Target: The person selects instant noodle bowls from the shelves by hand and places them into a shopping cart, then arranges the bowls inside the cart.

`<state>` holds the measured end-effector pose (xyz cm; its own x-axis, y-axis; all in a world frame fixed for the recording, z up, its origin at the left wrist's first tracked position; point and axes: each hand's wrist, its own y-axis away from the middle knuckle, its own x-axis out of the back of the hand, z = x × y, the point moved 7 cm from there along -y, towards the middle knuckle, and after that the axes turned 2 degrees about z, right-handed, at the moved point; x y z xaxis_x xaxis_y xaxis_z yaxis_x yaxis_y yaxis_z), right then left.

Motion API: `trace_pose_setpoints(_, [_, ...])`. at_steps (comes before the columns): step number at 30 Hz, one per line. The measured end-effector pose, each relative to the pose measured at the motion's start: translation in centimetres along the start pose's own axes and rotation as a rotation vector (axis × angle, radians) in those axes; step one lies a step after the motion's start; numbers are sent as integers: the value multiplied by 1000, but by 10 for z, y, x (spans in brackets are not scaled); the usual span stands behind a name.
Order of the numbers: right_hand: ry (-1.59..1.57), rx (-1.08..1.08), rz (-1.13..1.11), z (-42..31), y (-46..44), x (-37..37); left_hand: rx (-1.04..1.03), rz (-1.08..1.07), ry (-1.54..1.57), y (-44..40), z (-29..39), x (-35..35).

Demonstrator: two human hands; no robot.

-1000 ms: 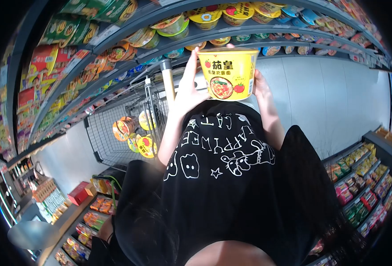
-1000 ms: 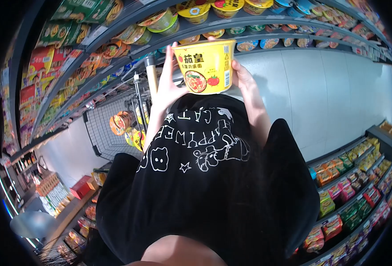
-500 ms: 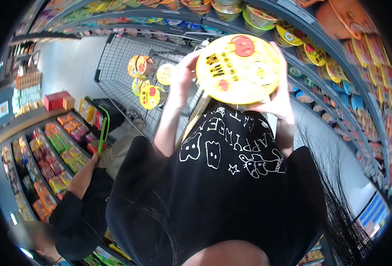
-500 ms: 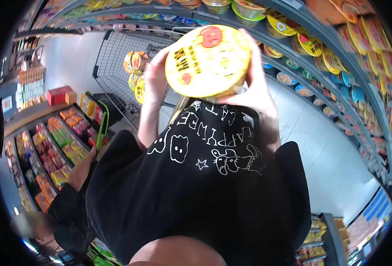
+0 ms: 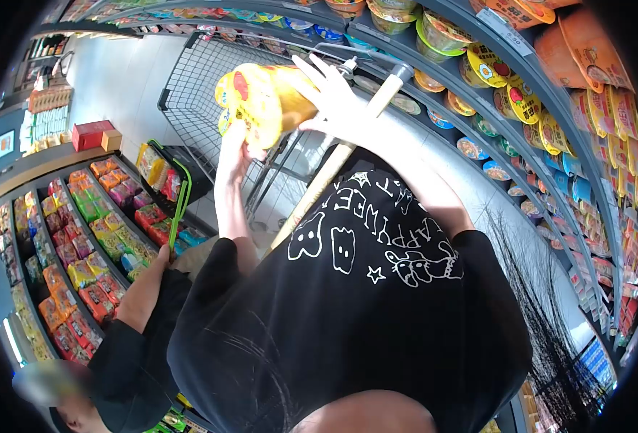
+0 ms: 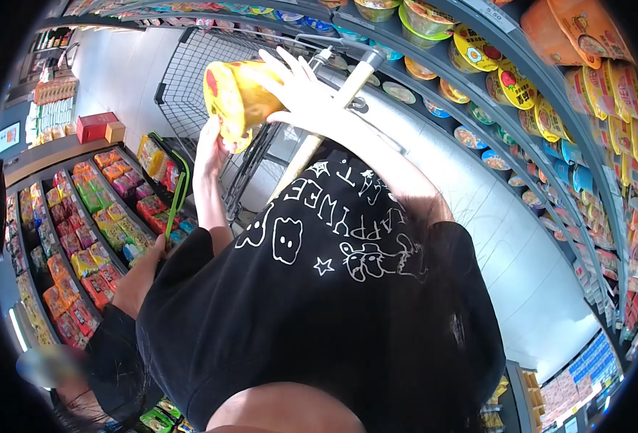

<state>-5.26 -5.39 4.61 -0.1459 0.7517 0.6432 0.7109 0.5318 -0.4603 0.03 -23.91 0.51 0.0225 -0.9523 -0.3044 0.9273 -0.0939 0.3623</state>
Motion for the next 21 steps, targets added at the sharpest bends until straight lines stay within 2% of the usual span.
trace_pose_setpoints(1, [133, -11, -37, 2, 2, -6, 14, 96, 20, -4, -2, 17])
trace_pose_setpoints(2, [132, -13, -37, 5, 6, -11, 28, 194, 42, -7, -4, 36])
trace_pose_setpoints(3, [92, -55, -48, 10, 11, -16, 3, 275, -8, -12, -6, 60])
trace_pose_setpoints(4, [51, -96, -58, 16, 13, -18, 36, 243, -33, -18, -13, 93])
trace_pose_setpoints(5, [-171, -180, -113, 22, 12, -18, 74, 311, -31, -20, -21, 125])
trace_pose_setpoints(7, [-163, -245, -180, 17, 11, -10, 108, 369, -34, -30, -42, 174])
trace_pose_setpoints(9, [-158, -315, -240, 18, 13, -12, 191, 608, 16, -31, -75, 224])
trace_pose_setpoints(11, [-161, -283, -175, 17, 15, -13, 262, 717, 198, -27, -108, 244])
trace_pose_setpoints(12, [-158, -291, -166, 19, 17, -15, 322, 712, 393, -26, -125, 248])
trace_pose_setpoints(14, [-137, -321, -171, 24, 19, -21, 256, 757, 500, -24, -150, 256])
trace_pose_setpoints(17, [-92, -377, -233, 26, 16, -24, 313, 809, 531, -17, -179, 265])
trace_pose_setpoints(21, [-94, -356, -165, 30, 19, -25, 429, 830, 448, -3, -198, 271])
